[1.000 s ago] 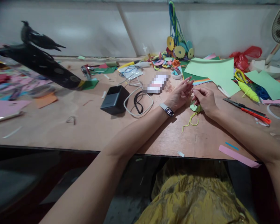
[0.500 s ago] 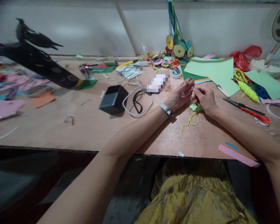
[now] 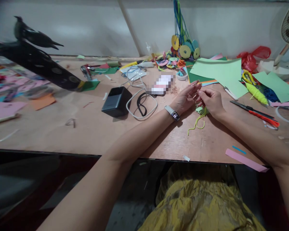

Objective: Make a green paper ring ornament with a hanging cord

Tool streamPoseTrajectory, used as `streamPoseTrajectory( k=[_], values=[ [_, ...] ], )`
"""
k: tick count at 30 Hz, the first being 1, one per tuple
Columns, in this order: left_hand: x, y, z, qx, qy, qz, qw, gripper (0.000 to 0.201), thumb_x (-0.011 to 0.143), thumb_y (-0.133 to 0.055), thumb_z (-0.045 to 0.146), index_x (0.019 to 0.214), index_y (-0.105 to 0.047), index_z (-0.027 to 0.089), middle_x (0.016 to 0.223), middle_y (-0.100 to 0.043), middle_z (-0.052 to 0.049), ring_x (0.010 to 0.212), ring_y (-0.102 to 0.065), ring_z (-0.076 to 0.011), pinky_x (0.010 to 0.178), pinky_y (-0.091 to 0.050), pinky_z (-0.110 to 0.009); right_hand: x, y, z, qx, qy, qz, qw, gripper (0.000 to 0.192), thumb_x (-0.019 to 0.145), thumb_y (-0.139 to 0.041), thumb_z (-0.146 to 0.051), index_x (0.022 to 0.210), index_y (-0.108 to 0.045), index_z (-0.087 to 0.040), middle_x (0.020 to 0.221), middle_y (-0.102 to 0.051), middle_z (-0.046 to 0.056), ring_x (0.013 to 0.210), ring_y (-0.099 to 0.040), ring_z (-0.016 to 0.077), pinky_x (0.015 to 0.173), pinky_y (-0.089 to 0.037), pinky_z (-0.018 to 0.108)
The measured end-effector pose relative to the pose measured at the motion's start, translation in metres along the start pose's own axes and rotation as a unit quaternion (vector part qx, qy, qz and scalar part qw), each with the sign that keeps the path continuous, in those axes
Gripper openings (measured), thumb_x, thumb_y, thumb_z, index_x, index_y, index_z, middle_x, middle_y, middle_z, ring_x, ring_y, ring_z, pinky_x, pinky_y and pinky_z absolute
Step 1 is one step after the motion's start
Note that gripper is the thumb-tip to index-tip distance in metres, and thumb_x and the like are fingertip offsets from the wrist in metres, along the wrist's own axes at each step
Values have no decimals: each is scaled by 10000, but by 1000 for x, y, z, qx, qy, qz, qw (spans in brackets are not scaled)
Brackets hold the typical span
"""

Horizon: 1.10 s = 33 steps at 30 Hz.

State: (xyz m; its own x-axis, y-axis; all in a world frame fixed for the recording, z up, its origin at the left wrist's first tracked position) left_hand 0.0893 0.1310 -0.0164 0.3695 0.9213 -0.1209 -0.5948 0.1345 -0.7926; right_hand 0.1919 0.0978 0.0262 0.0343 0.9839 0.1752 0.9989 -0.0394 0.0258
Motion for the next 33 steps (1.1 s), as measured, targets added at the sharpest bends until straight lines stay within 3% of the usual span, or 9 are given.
streamPoseTrajectory(
  k=[4,11,18,24,30,33],
  values=[
    [-4,-6,4,41,-26,-18,999,102,925,-720,216,999,-782,249,1062,-807,-33,1329,-644,-233,1133,-494,-387,-1,1,-4,-26,9,8,1000,250,884,-768,-389,730,-709,-201,664,-721,5,464,-620,102,415,-489,215],
    [-2,-4,1,45,-15,-24,999,110,930,-728,239,1028,-771,262,1056,-807,-21,1383,-609,-253,1148,-474,-438,-4,3,-22,-70,79,26,994,263,897,-755,-378,697,-711,-213,659,-712,-7,484,-596,110,475,-552,255],
    [-2,-6,3,61,-33,-35,997,86,916,-749,236,1000,-768,236,1078,-804,-38,1386,-599,-240,1164,-453,-412,-2,4,-23,-111,88,22,990,240,921,-709,-306,702,-713,-207,640,-708,-5,485,-628,128,469,-518,264],
    [0,1,-1,52,-18,-8,998,314,853,-817,253,1161,-757,268,1177,-800,-40,1422,-604,-262,1151,-498,-425,-1,3,-23,-111,96,21,989,248,922,-721,-312,700,-706,-203,638,-700,-8,493,-628,119,486,-523,257],
    [-1,-2,0,53,-26,-17,998,132,880,-800,260,1005,-766,235,1118,-805,-37,1434,-591,-232,1163,-486,-377,-2,3,-25,-98,93,22,991,242,929,-716,-290,702,-707,-204,634,-702,-8,483,-623,111,472,-524,248],
    [-2,-2,-1,45,-12,-9,999,110,886,-774,233,995,-765,248,1107,-811,-29,1437,-582,-234,1172,-472,-408,-2,3,-24,-100,91,20,991,252,931,-717,-313,703,-704,-208,649,-713,-4,490,-622,113,479,-535,252]
  ],
)
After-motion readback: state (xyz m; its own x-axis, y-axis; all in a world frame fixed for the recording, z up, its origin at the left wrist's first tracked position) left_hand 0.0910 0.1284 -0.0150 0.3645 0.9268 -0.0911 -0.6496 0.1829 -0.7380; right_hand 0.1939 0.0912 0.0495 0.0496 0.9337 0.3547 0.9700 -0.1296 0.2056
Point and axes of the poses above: each hand's wrist, its own x-axis towards the middle knuckle, its own y-axis out of the back of the hand, z = x × y, the point moved 10 cm from there along x, towards the middle knuckle
